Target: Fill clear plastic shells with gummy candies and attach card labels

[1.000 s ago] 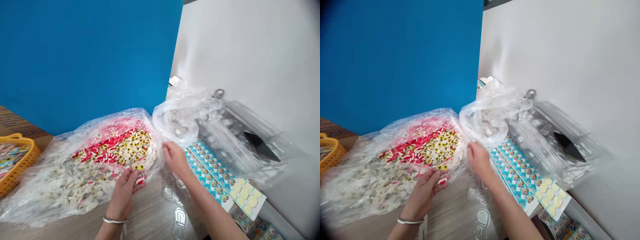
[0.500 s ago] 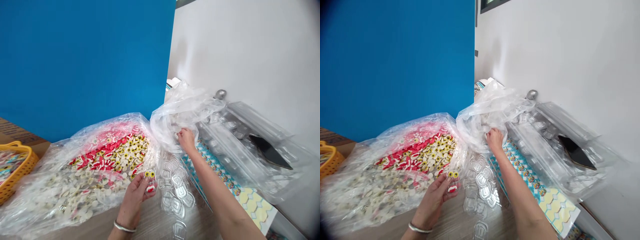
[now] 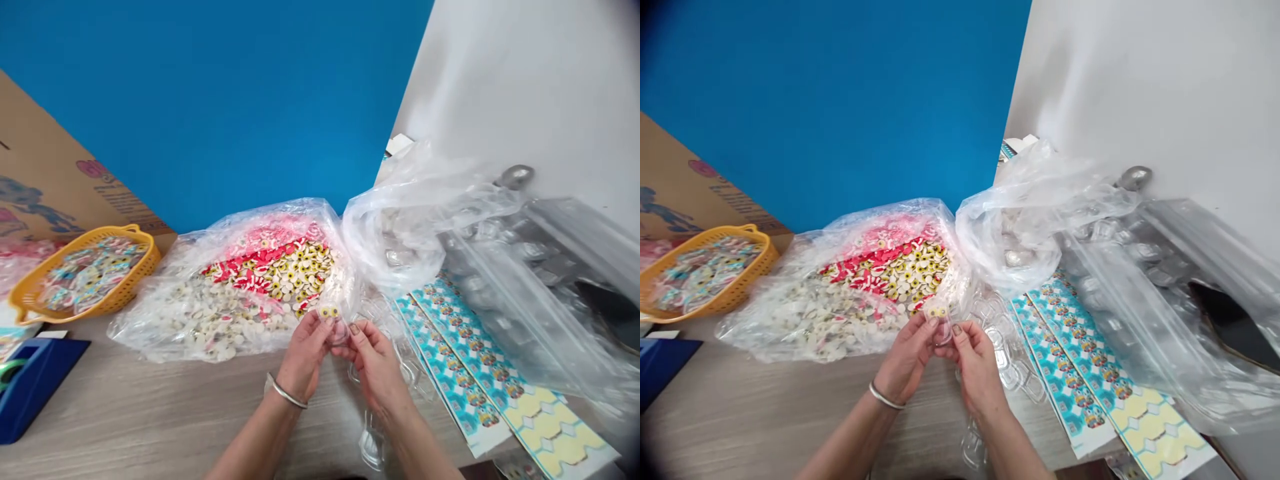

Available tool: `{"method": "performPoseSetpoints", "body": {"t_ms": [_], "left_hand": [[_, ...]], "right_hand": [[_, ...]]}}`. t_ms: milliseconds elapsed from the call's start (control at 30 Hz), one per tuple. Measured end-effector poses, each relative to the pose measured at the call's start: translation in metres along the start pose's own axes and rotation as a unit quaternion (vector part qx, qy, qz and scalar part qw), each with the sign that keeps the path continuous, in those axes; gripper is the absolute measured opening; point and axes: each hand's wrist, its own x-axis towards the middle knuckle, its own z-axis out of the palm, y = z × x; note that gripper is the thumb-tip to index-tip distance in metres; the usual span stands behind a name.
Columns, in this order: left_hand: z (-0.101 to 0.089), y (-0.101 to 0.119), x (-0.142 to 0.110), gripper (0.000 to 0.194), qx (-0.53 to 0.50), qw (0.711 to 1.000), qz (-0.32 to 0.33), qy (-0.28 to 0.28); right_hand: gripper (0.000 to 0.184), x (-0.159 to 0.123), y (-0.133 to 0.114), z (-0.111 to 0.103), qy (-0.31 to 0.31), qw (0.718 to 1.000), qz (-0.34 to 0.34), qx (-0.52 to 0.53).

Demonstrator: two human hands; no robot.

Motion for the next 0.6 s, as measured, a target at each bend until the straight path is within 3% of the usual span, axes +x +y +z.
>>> {"method": "performPoseSetpoints", "body": {"t_ms": [167,367,467,533,600], "left_hand": [[-0.013,0.005,-0.011,0.032,0.022,0.999,0.003,0.026],[-0.040,0.010,-0.027,0.033,0.008,0.995,0.033,0.096],[-0.078,0.028,-0.043,0.033,0.060,0.986,0.052,0.147],[-0.119,0.053,-0.058,0.032,0.147,0.966,0.074,0.200],[-0.169,0.086,-0.073,0.034,0.258,0.919,0.110,0.277]], "right_hand": [[0.031,-0.005,0.016,0.001,0.003,0.995,-0.004,-0.100],[0.032,-0.015,0.038,0.013,-0.057,0.963,-0.009,-0.262],[0.031,-0.024,0.044,0.018,-0.094,0.938,-0.009,-0.333],[0.028,-0.032,0.042,0.017,-0.110,0.931,-0.002,-0.347],[0.025,-0.039,0.033,0.011,-0.122,0.928,-0.002,-0.353]]}}
